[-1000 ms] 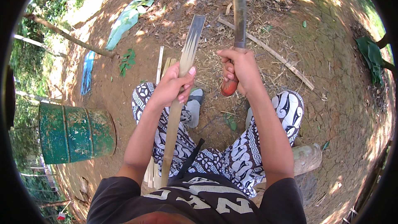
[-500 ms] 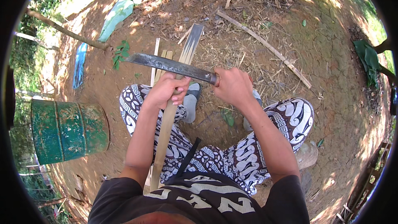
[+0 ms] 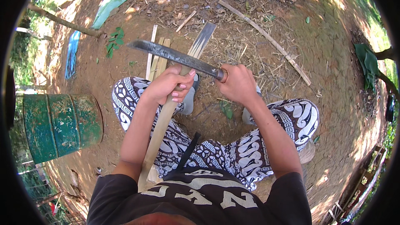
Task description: The person uses a large blade to shave and thin out a strip of bamboo by repeatedly drawing the blade along the surface.
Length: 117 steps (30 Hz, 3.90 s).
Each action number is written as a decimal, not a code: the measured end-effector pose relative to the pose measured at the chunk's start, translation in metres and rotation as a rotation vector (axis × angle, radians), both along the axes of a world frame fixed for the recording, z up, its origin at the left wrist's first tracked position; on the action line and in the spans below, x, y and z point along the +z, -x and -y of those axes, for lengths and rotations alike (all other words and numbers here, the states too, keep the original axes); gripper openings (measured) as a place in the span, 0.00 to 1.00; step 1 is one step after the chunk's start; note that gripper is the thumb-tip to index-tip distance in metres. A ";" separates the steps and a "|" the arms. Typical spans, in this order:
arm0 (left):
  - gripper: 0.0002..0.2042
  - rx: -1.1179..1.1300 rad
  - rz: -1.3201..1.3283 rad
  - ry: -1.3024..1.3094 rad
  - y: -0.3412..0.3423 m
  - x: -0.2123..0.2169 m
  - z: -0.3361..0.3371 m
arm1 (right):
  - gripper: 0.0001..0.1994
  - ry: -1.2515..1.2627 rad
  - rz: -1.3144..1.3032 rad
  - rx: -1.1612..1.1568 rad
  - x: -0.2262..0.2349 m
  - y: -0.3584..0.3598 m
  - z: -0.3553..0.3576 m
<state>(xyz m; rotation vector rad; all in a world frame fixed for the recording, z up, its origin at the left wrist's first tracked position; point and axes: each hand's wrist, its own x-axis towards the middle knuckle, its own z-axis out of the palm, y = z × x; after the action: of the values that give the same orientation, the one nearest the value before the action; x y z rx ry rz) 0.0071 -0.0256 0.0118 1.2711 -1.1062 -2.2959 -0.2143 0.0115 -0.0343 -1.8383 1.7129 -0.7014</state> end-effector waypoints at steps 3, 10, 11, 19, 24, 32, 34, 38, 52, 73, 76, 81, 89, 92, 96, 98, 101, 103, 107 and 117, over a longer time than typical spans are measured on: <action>0.10 -0.006 -0.002 -0.042 0.004 0.003 -0.003 | 0.12 -0.079 0.188 -0.018 0.007 -0.006 0.000; 0.10 -0.068 -0.159 -0.178 0.022 -0.011 -0.019 | 0.18 -0.333 0.707 -0.098 0.012 -0.008 -0.006; 0.10 -0.074 -0.152 -0.173 0.024 -0.012 -0.021 | 0.17 -0.392 0.785 -0.114 0.015 -0.008 -0.007; 0.12 -0.108 -0.268 -0.106 0.031 -0.023 -0.028 | 0.15 -0.482 1.254 -0.229 0.023 0.000 -0.006; 0.23 0.043 -0.419 -0.133 0.035 -0.015 -0.042 | 0.15 -0.420 1.252 -0.242 0.030 0.008 -0.002; 0.25 -0.046 -0.374 -0.087 0.029 -0.023 -0.056 | 0.18 -0.400 1.073 -0.314 0.034 0.009 -0.002; 0.23 0.021 -0.293 -0.087 0.028 -0.021 -0.049 | 0.19 -0.423 0.927 -0.347 0.030 0.010 0.001; 0.21 0.118 -0.204 -0.065 0.003 -0.010 -0.029 | 0.19 -0.215 0.294 -0.277 0.013 0.016 0.001; 0.18 0.139 -0.019 0.308 0.019 -0.019 -0.040 | 0.06 -0.013 -0.183 -0.086 0.009 0.004 0.006; 0.16 0.096 -0.012 0.292 -0.004 -0.033 -0.035 | 0.12 -0.016 -0.046 -0.638 -0.032 0.092 0.070; 0.18 0.121 -0.038 0.270 0.006 -0.034 -0.033 | 0.10 0.027 0.035 -0.400 -0.005 0.053 0.046; 0.18 0.159 -0.216 0.282 0.008 -0.036 -0.026 | 0.08 0.028 -0.036 -0.094 0.008 0.017 0.024; 0.16 0.185 -0.303 0.279 0.030 -0.029 -0.015 | 0.06 0.092 -0.128 -0.054 0.016 0.013 0.016; 0.15 0.130 -0.275 0.212 0.025 -0.024 -0.014 | 0.05 0.071 -0.178 -0.037 0.020 0.013 0.015; 0.14 0.145 0.001 0.277 0.028 -0.031 -0.022 | 0.05 0.098 -0.277 -0.013 0.014 0.015 0.018; 0.14 0.115 0.085 0.440 0.026 -0.041 -0.027 | 0.05 0.101 -0.287 0.008 0.012 0.016 0.017; 0.14 0.091 0.140 0.617 0.023 -0.046 -0.032 | 0.05 0.080 -0.276 0.035 0.010 0.014 0.015; 0.15 0.079 0.188 0.701 0.021 -0.045 -0.034 | 0.05 0.062 -0.285 0.047 0.011 0.012 0.014; 0.14 0.038 0.280 0.888 0.019 -0.046 -0.037 | 0.05 0.105 -0.252 0.047 -0.005 0.008 0.015; 0.13 -0.029 0.417 0.967 0.012 -0.057 -0.030 | 0.07 0.102 -0.339 0.046 -0.042 0.028 0.041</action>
<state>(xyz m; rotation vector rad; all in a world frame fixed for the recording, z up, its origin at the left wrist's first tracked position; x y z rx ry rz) -0.0045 0.0045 -0.0455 1.2780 -2.0097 -1.1653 -0.2423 -0.0298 -0.0767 -2.1592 1.8635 -0.4860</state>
